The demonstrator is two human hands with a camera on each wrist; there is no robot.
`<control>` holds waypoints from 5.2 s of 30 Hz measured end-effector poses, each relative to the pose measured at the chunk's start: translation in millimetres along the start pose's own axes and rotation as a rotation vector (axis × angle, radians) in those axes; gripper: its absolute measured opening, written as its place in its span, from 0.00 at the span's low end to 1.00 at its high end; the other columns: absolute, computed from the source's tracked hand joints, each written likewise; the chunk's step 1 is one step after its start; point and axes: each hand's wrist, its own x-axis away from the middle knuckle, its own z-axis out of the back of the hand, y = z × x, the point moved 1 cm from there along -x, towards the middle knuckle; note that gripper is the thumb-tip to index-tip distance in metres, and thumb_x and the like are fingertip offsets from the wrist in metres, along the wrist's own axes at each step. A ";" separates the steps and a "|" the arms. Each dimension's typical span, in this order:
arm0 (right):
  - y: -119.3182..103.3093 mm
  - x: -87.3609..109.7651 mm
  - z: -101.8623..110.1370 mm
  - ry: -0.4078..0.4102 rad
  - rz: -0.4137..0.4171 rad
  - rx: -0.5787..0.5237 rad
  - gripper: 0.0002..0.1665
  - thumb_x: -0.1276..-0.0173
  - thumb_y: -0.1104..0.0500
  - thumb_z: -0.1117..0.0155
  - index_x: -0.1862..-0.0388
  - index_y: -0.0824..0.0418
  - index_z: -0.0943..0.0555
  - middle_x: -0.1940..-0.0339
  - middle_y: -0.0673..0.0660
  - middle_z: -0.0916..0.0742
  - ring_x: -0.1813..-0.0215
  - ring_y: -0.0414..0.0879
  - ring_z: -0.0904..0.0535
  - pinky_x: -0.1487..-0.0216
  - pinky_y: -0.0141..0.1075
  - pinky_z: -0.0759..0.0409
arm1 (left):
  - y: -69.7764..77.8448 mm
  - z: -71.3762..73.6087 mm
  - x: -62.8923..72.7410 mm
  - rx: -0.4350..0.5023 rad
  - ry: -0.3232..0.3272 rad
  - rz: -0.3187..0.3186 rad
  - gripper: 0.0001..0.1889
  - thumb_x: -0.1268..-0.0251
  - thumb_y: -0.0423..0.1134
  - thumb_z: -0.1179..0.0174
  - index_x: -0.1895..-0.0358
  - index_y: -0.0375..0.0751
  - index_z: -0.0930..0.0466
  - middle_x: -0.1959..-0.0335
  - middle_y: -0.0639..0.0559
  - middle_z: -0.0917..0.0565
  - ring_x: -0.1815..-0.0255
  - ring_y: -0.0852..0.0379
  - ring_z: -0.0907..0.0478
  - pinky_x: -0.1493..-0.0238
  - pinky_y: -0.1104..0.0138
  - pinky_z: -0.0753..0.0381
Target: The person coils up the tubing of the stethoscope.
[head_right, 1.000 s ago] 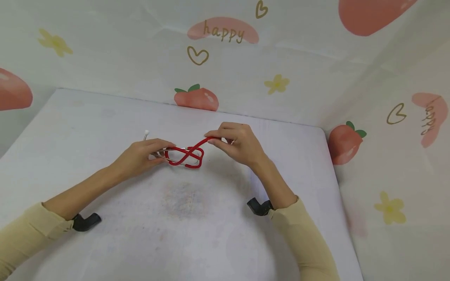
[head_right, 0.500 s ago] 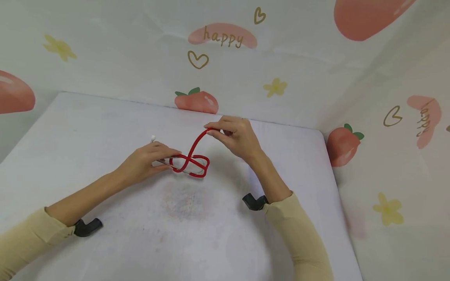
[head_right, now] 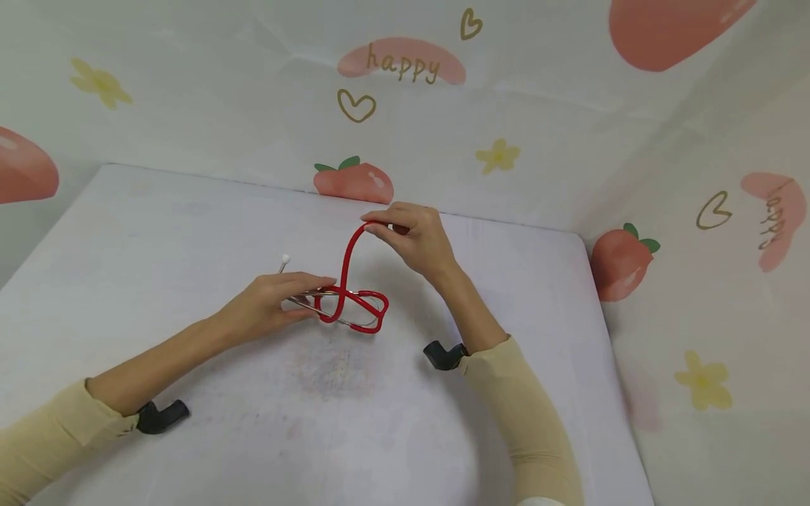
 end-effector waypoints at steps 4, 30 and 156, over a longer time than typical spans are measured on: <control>2.8 -1.5 -4.5 -0.001 -0.020 -0.019 0.12 0.41 0.70 0.27 0.57 0.64 0.11 0.75 0.52 0.16 0.76 0.43 0.32 0.77 0.31 0.34 | 3.9 -1.0 -0.6 -0.003 -0.033 0.060 0.41 0.52 0.26 0.24 0.30 0.44 0.29 0.47 0.52 0.15 0.54 0.60 0.15 0.55 0.69 0.15; 27.3 5.3 -33.3 -0.164 -0.342 -0.082 0.12 0.33 0.61 0.30 0.52 0.60 0.11 0.64 0.64 0.12 0.63 0.59 0.17 0.62 0.33 0.19 | 6.0 -4.4 0.8 -0.065 -0.044 -0.033 0.39 0.46 0.28 0.27 0.28 0.49 0.30 0.44 0.55 0.21 0.46 0.61 0.22 0.53 0.71 0.17; -10.3 87.3 3.5 -0.168 0.087 0.259 0.19 0.42 0.71 0.27 0.51 0.59 0.12 0.68 0.50 0.11 0.70 0.39 0.21 0.71 0.29 0.21 | -32.1 35.8 -17.5 -0.057 0.340 0.529 0.35 0.46 0.31 0.26 0.32 0.49 0.26 0.46 0.49 0.16 0.60 0.53 0.13 0.64 0.76 0.17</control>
